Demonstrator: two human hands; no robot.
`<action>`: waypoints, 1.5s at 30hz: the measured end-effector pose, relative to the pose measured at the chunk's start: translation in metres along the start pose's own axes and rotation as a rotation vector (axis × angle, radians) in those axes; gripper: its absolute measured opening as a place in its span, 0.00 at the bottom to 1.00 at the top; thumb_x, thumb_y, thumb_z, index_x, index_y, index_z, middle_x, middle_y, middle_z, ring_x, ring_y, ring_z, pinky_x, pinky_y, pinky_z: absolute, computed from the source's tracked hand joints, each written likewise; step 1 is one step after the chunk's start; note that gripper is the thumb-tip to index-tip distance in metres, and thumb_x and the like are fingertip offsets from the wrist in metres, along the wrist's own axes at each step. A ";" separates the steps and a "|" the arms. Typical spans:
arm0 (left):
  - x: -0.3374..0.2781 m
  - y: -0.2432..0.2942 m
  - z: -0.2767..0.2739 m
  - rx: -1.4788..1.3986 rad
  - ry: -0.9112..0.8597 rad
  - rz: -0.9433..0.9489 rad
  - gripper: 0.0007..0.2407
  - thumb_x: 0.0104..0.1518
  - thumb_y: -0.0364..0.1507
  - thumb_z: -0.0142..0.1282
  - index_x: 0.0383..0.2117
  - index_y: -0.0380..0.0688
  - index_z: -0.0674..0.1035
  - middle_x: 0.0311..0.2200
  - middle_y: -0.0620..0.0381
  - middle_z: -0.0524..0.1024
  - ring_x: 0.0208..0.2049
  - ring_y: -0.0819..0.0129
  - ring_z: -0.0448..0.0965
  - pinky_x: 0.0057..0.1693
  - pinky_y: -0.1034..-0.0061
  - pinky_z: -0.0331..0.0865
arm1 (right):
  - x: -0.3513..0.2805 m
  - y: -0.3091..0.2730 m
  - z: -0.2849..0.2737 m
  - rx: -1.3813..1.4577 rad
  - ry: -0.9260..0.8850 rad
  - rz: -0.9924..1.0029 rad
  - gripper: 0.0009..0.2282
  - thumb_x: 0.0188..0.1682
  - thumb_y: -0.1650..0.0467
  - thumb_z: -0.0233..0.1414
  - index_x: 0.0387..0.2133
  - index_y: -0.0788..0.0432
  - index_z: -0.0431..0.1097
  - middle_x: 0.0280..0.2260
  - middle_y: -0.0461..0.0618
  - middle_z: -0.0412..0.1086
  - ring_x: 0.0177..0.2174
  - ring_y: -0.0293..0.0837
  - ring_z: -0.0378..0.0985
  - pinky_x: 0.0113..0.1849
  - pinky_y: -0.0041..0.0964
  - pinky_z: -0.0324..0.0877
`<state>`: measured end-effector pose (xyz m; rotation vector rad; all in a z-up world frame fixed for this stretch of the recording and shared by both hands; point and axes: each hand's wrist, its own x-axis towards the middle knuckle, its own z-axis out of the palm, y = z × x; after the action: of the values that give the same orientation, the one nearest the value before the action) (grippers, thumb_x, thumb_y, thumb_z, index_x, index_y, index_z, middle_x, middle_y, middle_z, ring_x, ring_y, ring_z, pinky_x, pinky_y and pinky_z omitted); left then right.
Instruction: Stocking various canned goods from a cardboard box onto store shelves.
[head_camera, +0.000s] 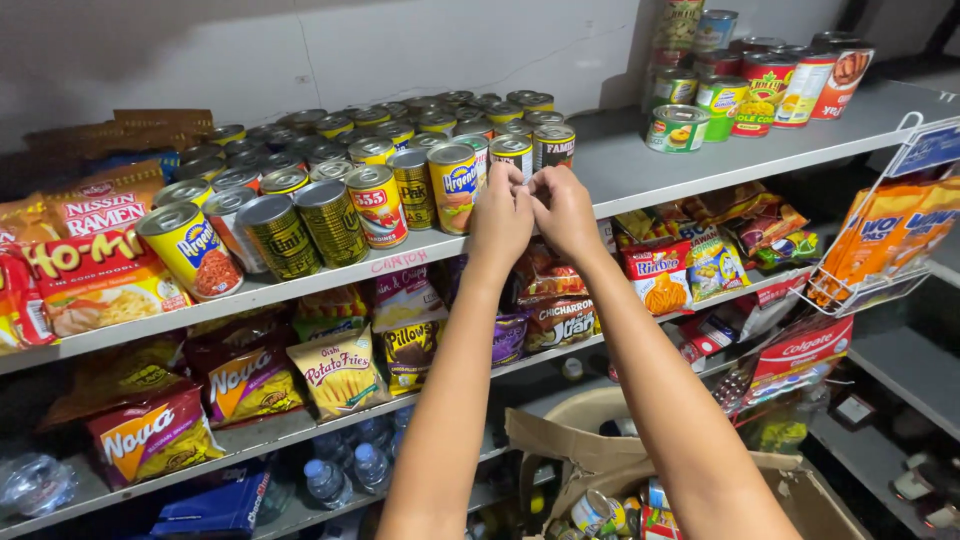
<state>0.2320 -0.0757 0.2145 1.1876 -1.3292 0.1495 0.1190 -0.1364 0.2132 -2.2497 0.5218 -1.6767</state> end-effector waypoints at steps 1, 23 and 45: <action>0.000 0.002 0.001 -0.005 -0.006 -0.001 0.07 0.57 0.22 0.54 0.38 0.37 0.71 0.33 0.45 0.78 0.36 0.51 0.80 0.42 0.61 0.73 | 0.000 0.001 0.004 -0.005 0.002 0.006 0.07 0.45 0.75 0.59 0.31 0.66 0.70 0.32 0.59 0.72 0.33 0.54 0.78 0.35 0.43 0.73; -0.017 0.011 0.000 0.370 -0.134 0.121 0.14 0.63 0.24 0.46 0.54 0.34 0.75 0.52 0.38 0.76 0.54 0.44 0.75 0.59 0.57 0.68 | -0.031 -0.008 -0.018 -0.057 -0.136 -0.062 0.14 0.50 0.74 0.53 0.49 0.62 0.71 0.47 0.61 0.75 0.48 0.61 0.74 0.51 0.48 0.68; -0.326 0.067 0.291 -0.313 -0.546 -0.537 0.23 0.67 0.27 0.36 0.71 0.46 0.57 0.46 0.40 0.81 0.46 0.57 0.83 0.55 0.68 0.72 | -0.355 0.164 -0.222 0.399 0.034 0.736 0.23 0.54 0.80 0.45 0.64 0.59 0.57 0.54 0.50 0.66 0.46 0.40 0.73 0.51 0.34 0.69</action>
<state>-0.1094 -0.0867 -0.0666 1.3155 -1.3733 -0.7908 -0.2046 -0.1270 -0.0986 -1.4854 0.8122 -1.2839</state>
